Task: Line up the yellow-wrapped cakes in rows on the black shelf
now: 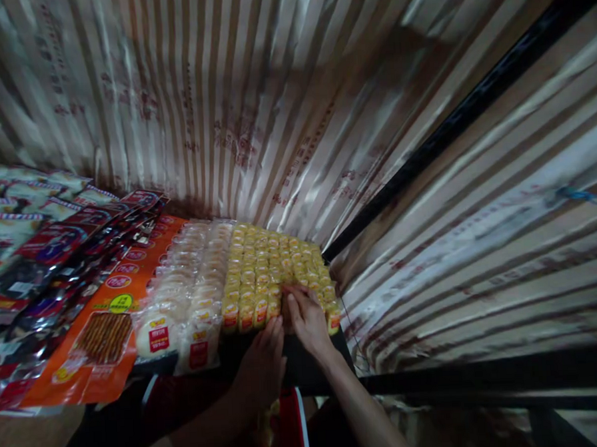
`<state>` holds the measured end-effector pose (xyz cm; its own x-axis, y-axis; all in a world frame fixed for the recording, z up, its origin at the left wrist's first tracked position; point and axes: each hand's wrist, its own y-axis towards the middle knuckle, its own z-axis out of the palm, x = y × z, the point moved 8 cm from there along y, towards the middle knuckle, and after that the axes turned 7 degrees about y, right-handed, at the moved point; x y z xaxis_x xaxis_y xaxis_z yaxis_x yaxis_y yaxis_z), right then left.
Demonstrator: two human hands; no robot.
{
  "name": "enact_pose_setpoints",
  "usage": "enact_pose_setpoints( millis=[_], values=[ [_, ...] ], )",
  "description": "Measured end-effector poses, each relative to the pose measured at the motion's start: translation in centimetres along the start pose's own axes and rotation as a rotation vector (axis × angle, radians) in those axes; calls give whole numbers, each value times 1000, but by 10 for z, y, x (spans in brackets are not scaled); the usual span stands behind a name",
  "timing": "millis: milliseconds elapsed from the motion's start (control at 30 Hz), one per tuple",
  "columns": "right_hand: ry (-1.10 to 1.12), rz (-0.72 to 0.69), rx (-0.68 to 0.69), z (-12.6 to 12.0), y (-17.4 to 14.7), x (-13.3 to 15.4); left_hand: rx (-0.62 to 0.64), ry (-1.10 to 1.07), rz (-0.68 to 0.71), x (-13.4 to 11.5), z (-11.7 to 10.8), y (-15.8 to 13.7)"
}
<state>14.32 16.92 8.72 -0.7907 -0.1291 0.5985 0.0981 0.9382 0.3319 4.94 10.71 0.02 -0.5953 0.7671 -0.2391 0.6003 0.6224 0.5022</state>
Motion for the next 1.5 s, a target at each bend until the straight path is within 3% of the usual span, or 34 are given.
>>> enact_pose_setpoints(
  millis=[133, 367, 633, 867, 1133, 1367, 1500],
  values=[
    [12, 20, -82, -3, 10, -8, 7, 7, -3, 1, 2, -1],
    [45, -30, 33, 17, 22, -4, 36, 22, -29, 2, 1, 1],
    [37, 41, -101, -6, 38, -23, 64, 30, -57, 3, -1, 3],
    [-17, -41, 68, 25, 49, -14, 52, 43, -78, 2, 1, 3],
    [-40, 29, -103, 7, 69, -25, 56, 71, -68, 2, -2, 5],
    [-60, 36, -61, 30, 86, -24, 88, 72, -71, 3, 2, 6],
    [-14, 40, -33, 27, 87, -28, 101, 80, -75, 3, 2, 6]
  ],
)
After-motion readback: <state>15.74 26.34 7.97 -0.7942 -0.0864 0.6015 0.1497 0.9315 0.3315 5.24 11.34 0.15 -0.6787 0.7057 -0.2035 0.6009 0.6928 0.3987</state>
